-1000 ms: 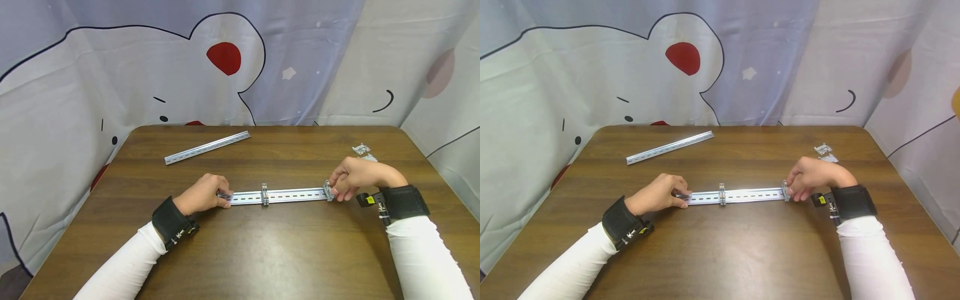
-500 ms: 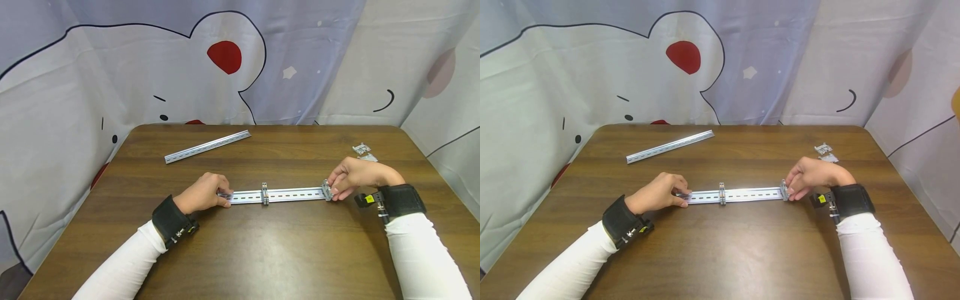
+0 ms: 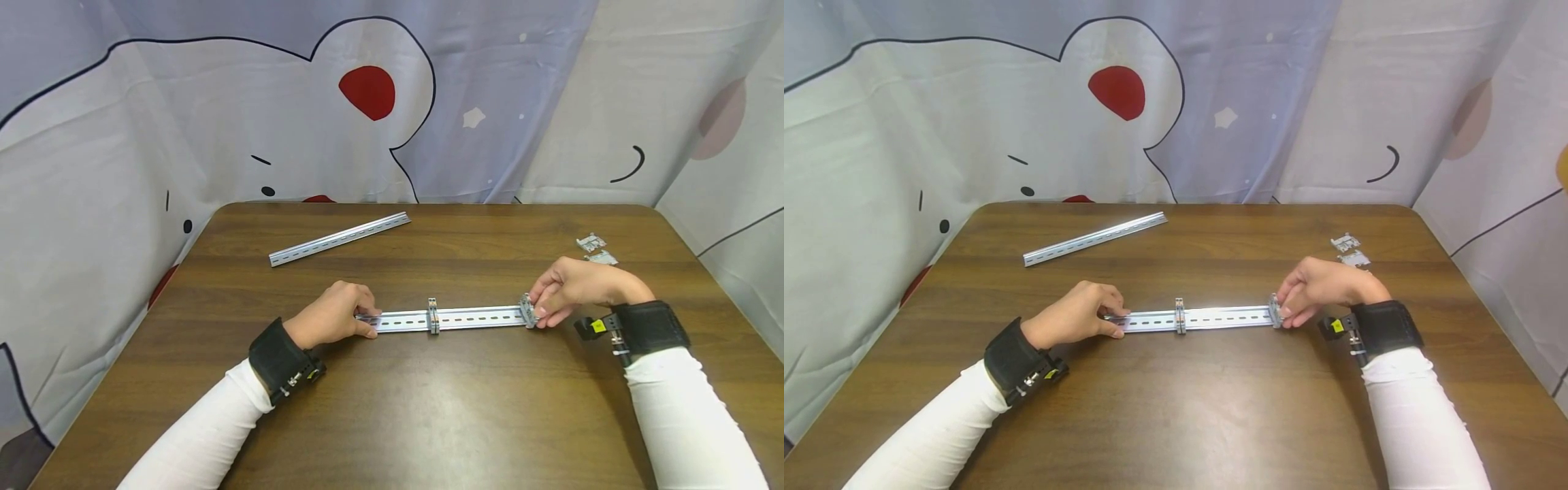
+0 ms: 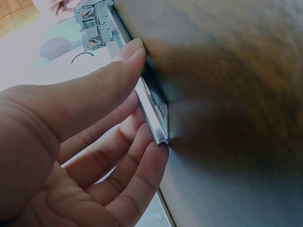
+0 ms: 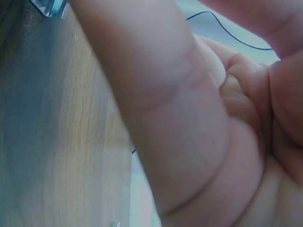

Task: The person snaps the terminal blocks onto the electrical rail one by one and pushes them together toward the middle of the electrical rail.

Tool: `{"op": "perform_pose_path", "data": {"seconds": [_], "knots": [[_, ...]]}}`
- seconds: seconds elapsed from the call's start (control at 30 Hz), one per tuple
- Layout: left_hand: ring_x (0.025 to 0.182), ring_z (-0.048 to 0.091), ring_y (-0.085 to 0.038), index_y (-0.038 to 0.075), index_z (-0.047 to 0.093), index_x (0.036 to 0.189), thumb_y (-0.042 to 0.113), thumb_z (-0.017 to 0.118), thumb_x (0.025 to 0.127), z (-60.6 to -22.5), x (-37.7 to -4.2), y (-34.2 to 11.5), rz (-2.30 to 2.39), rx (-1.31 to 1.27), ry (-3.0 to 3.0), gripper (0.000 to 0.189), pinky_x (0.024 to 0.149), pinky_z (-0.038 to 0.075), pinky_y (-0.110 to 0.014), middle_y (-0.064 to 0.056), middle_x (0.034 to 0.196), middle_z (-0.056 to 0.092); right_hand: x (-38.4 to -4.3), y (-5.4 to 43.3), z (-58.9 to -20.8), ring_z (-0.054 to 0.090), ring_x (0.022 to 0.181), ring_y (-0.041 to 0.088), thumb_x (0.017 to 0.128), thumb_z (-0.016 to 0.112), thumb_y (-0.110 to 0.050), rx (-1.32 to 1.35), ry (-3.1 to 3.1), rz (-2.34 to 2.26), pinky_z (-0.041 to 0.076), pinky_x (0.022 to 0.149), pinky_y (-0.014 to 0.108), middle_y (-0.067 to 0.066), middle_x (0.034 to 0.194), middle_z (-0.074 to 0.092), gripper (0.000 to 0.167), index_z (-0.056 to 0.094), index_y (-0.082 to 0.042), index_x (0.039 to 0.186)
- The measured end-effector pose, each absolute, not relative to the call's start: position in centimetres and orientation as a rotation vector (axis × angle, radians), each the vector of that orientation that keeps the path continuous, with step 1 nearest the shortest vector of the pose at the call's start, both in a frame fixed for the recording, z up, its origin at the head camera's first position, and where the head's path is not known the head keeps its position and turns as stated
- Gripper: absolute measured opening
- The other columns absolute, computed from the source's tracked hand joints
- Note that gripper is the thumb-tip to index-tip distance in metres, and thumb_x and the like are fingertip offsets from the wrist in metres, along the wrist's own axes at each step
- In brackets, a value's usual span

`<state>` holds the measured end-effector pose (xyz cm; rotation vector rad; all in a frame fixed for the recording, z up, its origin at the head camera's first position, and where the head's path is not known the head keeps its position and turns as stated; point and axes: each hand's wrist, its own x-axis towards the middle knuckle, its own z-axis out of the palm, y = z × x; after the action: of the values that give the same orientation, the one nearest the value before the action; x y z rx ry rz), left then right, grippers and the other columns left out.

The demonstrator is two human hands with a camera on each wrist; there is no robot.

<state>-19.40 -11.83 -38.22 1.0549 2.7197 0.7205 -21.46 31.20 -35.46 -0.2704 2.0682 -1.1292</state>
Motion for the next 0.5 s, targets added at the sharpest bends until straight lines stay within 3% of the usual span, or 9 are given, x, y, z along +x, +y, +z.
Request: {"op": "perform_pose_path", "data": {"seconds": [0.5], "knots": [[0.08,0.059,-0.017,0.006,0.077,0.1,0.018,0.085,0.074,-38.1,-19.3,-11.8,0.724,1.05,2.718,0.029,0.068,0.047,-0.025,-0.002,0.097,0.067,-21.3,30.0,-35.4,0.071,0.084,0.028,0.084,0.075,-0.005,-0.301,2.035,-1.159,0.056,0.076,0.04,0.023,0.093,0.071,0.036,0.058,0.016,0.108]]}}
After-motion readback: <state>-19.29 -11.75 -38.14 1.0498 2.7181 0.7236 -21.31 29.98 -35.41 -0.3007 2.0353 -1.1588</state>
